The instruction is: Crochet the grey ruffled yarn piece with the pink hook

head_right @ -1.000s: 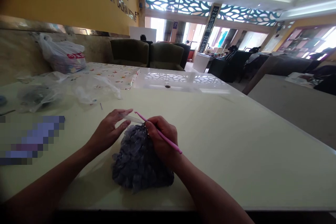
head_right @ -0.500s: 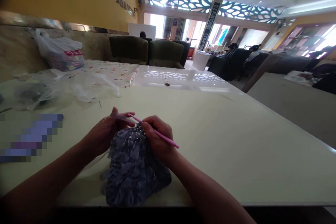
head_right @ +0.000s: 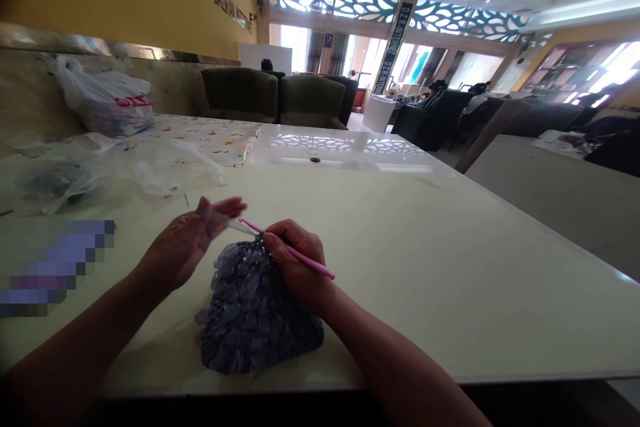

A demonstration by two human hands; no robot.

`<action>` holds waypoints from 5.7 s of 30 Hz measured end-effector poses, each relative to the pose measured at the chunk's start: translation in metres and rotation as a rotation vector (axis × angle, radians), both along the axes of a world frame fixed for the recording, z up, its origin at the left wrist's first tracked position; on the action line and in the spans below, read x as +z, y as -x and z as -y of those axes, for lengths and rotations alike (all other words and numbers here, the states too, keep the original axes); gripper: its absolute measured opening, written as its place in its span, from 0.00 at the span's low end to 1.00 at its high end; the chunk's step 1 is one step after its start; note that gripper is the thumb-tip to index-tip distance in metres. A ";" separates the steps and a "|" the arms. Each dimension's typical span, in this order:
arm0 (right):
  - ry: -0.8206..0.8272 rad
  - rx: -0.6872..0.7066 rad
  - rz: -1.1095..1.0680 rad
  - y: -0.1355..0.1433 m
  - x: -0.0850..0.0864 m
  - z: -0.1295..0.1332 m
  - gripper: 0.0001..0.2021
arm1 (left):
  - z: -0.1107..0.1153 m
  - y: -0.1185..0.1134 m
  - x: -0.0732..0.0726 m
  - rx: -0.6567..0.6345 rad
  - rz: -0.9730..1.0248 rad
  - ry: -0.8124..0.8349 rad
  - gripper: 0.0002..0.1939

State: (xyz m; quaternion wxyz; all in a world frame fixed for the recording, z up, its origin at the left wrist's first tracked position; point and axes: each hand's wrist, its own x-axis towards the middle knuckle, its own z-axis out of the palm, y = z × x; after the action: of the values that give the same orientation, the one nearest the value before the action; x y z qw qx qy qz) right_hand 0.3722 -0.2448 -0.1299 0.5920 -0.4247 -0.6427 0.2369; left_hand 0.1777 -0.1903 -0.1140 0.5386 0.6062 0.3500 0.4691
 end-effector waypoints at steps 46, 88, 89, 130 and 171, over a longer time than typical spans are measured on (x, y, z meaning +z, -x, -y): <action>-0.295 0.427 0.373 -0.020 0.011 -0.003 0.11 | 0.008 -0.007 0.002 -0.546 -0.224 0.281 0.35; -0.094 0.269 1.065 -0.024 0.001 -0.007 0.10 | -0.010 0.000 -0.018 -0.364 -0.505 0.073 0.16; -0.106 0.231 1.025 -0.023 -0.001 -0.007 0.10 | -0.011 0.001 -0.019 -0.350 -0.410 0.152 0.24; -0.565 0.003 0.801 -0.028 0.001 -0.005 0.11 | 0.003 -0.014 0.014 -0.504 -0.239 0.333 0.55; -0.050 0.223 1.049 -0.019 -0.007 -0.003 0.05 | 0.005 -0.021 -0.013 -0.146 -0.889 -0.343 0.39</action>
State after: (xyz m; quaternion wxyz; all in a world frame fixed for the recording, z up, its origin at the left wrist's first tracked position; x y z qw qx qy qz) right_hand 0.3914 -0.2413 -0.1372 0.1726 -0.4010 -0.8988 0.0388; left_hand 0.1990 -0.1955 -0.1273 0.2603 0.8512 0.4202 0.1763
